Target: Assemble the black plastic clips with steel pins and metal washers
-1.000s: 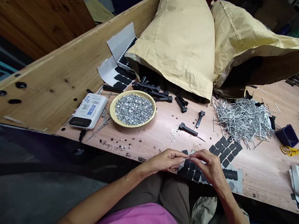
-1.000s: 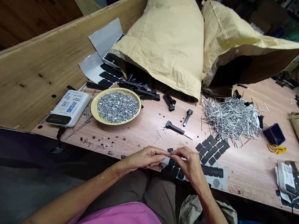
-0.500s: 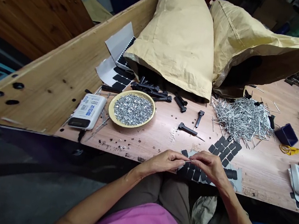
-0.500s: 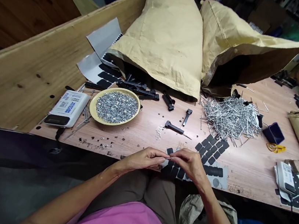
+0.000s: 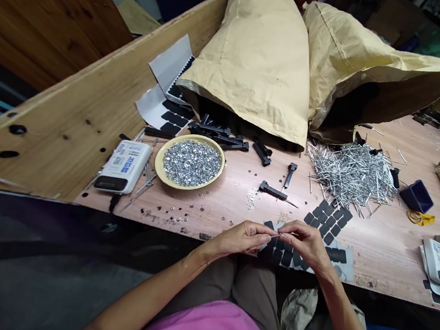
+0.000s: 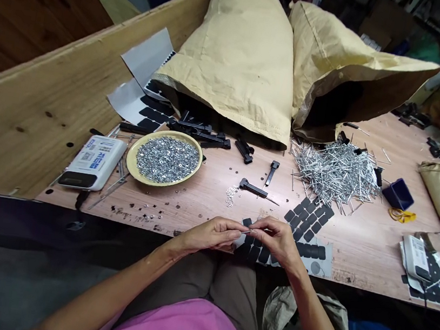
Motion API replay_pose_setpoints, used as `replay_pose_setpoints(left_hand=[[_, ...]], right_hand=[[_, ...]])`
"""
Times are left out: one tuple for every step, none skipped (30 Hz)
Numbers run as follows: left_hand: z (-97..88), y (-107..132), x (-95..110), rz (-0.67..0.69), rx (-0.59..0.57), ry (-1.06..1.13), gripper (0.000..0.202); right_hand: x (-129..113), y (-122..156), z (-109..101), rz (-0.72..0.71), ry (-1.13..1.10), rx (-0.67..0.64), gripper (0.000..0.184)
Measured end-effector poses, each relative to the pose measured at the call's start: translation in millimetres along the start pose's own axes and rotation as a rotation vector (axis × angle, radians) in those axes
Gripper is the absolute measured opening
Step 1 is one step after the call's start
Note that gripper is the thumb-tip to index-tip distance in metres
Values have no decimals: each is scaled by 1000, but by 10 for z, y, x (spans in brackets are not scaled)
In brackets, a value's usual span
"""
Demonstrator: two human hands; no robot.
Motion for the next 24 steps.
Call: replay_pose_setpoints(left_hand=[[-21, 3, -12, -16, 25, -35, 51], [-41, 7, -28, -33, 47, -67, 49], [-56, 10, -43, -46, 61, -88, 48], [-58, 10, -55, -52, 62, -91, 47], [-45, 6, -65, -52, 48, -76, 47], [-24, -1, -74, -47, 27, -47, 48], [-2, -10, -83, -43, 5, -11, 50], [16, -19, -92, -40, -13, 24, 53], [27, -28, -100, -37, -21, 51, 55], [31, -36, -104, -33, -23, 67, 57], [29, -42, -103, -25, -18, 74, 58], [24, -45, -96, -15, -11, 73, 57], [19, -46, -87, -5, -4, 63, 57], [16, -44, -81, 0, 0, 42, 55], [9, -41, -80, -2, 5, 11, 54], [-11, -37, -80, -6, 21, -37, 51], [-41, -33, -72, -4, 46, -112, 48], [-78, -29, -46, 10, 77, -215, 43], [-110, -25, -5, 36, 109, -337, 37], [-129, -21, 42, 66, 133, -465, 33], [-129, -20, 84, 94, 145, -583, 30], [-113, -22, 109, 113, 139, -677, 29], [-92, -27, 119, 122, 126, -742, 29], [-74, -34, 120, 125, 115, -781, 30]], right_hand=[[25, 0, -1, 12, -5, -9, 27], [40, 2, 6, 15, -3, -24, 28], [43, 5, 16, 10, 5, -39, 27], [35, 10, 23, -3, 17, -50, 27], [21, 15, 26, -17, 28, -53, 26], [4, 20, 21, -33, 35, -45, 25], [-15, 24, 7, -48, 36, -26, 24], [-34, 28, -12, -63, 32, 0, 24], [-52, 32, -29, -78, 28, 25, 24], [-68, 36, -40, -93, 27, 45, 24], [-83, 40, -46, -109, 31, 60, 24], [-98, 45, -49, -126, 43, 70, 23], [-113, 50, -49, -145, 61, 76, 23], [-131, 59, -47, -169, 87, 79, 22], [-155, 72, -38, -200, 122, 77, 21], [-186, 90, -19, -240, 169, 67, 20], [-223, 117, 8, -291, 227, 53, 18], [-266, 152, 43, -351, 295, 40, 17], [-308, 194, 81, -415, 365, 28, 16], [-344, 240, 117, -475, 432, 22, 15], [-369, 283, 145, -524, 488, 24, 15], [-385, 319, 161, -558, 527, 31, 16], [-394, 348, 170, -580, 551, 40, 16], [-400, 369, 173, -594, 566, 48, 16]])
Point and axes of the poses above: each hand's wrist, its own y-axis away from the middle knuckle, its own z-axis out of the palm, x = y × z, the point moved 10 cm from there along -y, towards the middle knuckle, and after that the axes turned 5 degrees about -y, right-handed, at the moved point
